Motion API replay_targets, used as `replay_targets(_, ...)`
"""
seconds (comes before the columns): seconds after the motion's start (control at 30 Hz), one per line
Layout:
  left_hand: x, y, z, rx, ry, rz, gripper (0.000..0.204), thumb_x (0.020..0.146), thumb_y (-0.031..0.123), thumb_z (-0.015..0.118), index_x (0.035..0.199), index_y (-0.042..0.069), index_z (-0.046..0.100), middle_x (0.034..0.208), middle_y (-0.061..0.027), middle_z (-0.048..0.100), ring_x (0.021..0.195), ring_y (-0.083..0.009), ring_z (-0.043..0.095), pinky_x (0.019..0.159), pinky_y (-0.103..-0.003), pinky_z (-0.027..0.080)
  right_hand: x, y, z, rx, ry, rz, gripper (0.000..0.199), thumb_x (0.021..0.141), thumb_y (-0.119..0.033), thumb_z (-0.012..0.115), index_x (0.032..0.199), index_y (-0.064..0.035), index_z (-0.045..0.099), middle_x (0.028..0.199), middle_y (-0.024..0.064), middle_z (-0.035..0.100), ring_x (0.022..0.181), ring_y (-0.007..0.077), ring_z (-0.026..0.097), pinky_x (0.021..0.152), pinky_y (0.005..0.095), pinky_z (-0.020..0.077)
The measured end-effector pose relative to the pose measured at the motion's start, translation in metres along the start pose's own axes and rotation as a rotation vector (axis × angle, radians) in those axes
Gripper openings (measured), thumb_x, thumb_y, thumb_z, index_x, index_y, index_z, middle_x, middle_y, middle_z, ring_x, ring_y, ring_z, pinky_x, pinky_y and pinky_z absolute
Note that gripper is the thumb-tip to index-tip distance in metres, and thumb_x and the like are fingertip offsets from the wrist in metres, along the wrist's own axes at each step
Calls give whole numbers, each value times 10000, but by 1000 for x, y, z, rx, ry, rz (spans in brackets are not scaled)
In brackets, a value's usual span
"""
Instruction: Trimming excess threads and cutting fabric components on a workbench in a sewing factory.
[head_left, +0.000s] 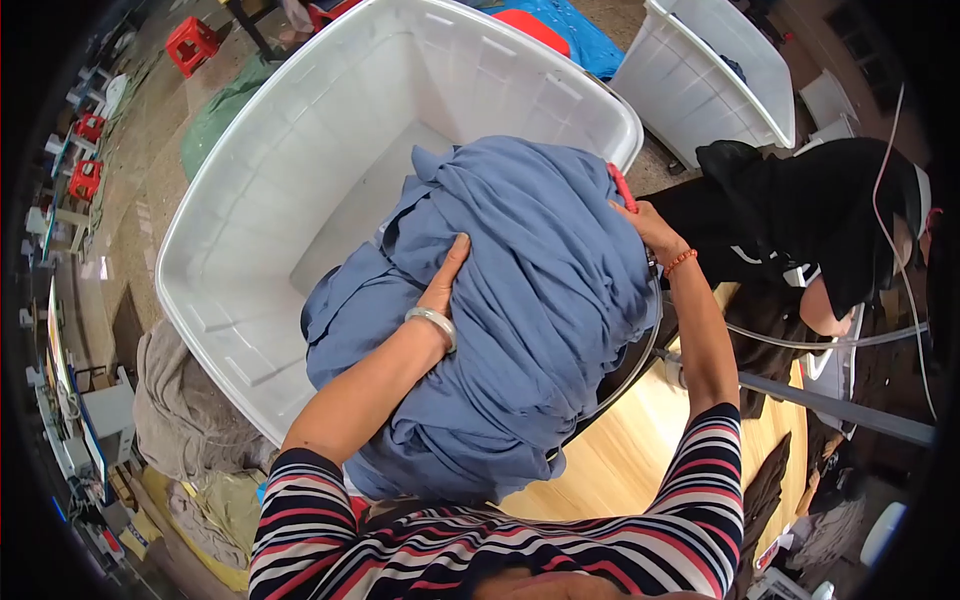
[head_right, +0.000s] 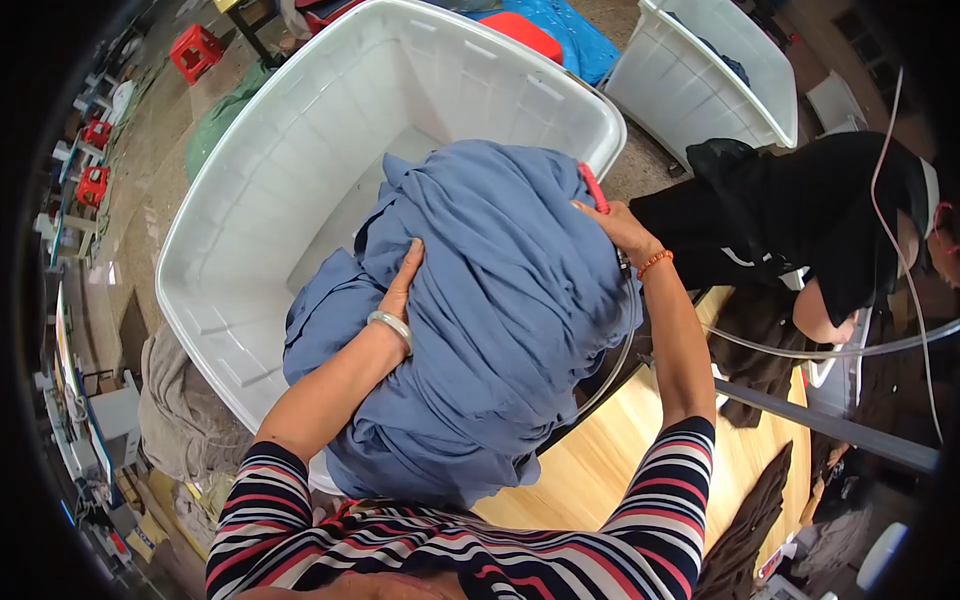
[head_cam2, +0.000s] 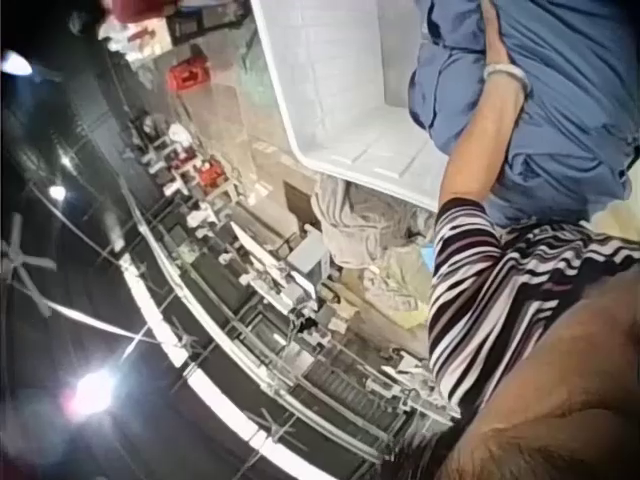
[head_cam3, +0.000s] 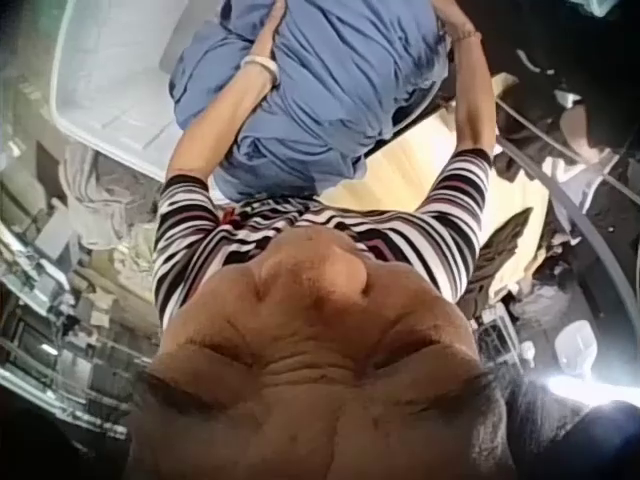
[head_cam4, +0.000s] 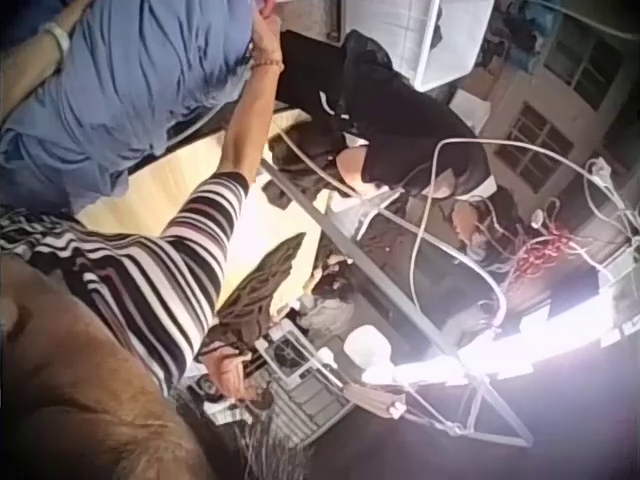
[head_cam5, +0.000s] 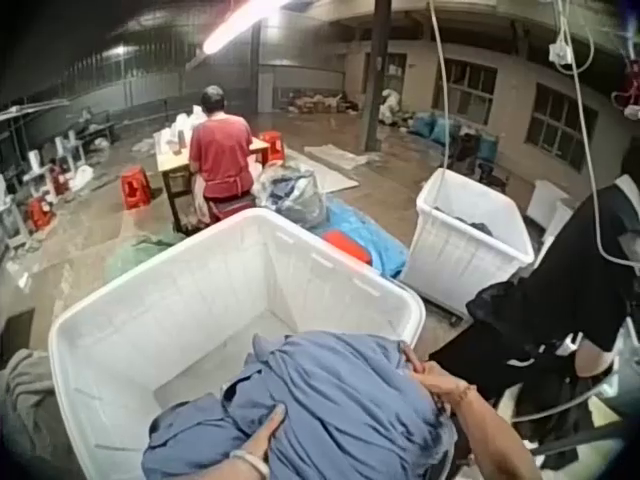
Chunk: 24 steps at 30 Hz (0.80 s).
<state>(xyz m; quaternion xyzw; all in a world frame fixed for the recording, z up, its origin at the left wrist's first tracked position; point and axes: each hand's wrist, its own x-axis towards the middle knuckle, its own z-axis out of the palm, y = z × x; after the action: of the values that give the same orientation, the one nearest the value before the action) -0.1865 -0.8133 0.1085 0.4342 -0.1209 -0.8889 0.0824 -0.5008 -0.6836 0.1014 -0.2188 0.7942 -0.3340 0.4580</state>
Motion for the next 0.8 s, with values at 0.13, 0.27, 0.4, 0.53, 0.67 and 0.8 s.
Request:
replay_targets(0.13, 1, -3, -1, 4, -105, -60, 969, 646, 580, 796, 1350, 11, 452, 1324, -132, 536, 1203, -298, 509, 1045, -406, 387, -19, 4, 0, 173, -163, -66, 700, 788, -542, 709, 1137, 55, 600, 999, 69, 655, 879, 106, 610, 793, 261, 497)
replay_targets(0.27, -4, -7, 7, 75, -94, -52, 967, 641, 576, 802, 1345, 9, 457, 1324, -139, 534, 1199, -288, 514, 1040, -401, 394, -24, 21, 6, 333, -176, -104, 663, 810, -493, 713, 1156, 57, 584, 1009, 66, 648, 881, 107, 611, 791, 269, 506)
replay_targets(0.4, -10, -2, 3, 110, -98, -26, 956, 652, 570, 798, 1340, 0, 459, 1320, -140, 537, 1195, -278, 518, 1032, -397, 403, -26, 18, 17, 311, -154, -110, 634, 808, -465, 727, 1143, 55, 587, 1003, 71, 650, 857, 103, 618, 777, 268, 516)
replay_targets(0.53, 2, -3, -19, 86, -111, -64, 903, 688, 534, 788, 1345, 10, 457, 1325, -129, 535, 1196, -273, 519, 1028, -400, 408, -39, 24, 26, 310, -152, -183, 673, 777, -412, 771, 1216, 38, 531, 1059, 55, 626, 940, 103, 590, 840, 283, 500)
replay_targets(0.67, 9, -17, -28, 216, -332, 69, 858, 806, 587, 612, 1413, 30, 372, 1395, -116, 471, 1262, -290, 458, 1050, -410, 389, -118, -4, 17, 344, -74, -383, 719, 752, -311, 801, 1286, 37, 466, 1119, 49, 603, 1004, 108, 568, 891, 301, 480)
replay_targets(0.8, 64, -38, -50, 453, -595, 91, 752, 927, 546, 409, 1445, 14, 294, 1454, -122, 389, 1288, -284, 429, 1056, -371, 386, -190, -37, 24, 209, -47, -358, 655, 707, -168, 837, 1242, 31, 515, 1079, 15, 613, 976, 72, 560, 862, 268, 482)
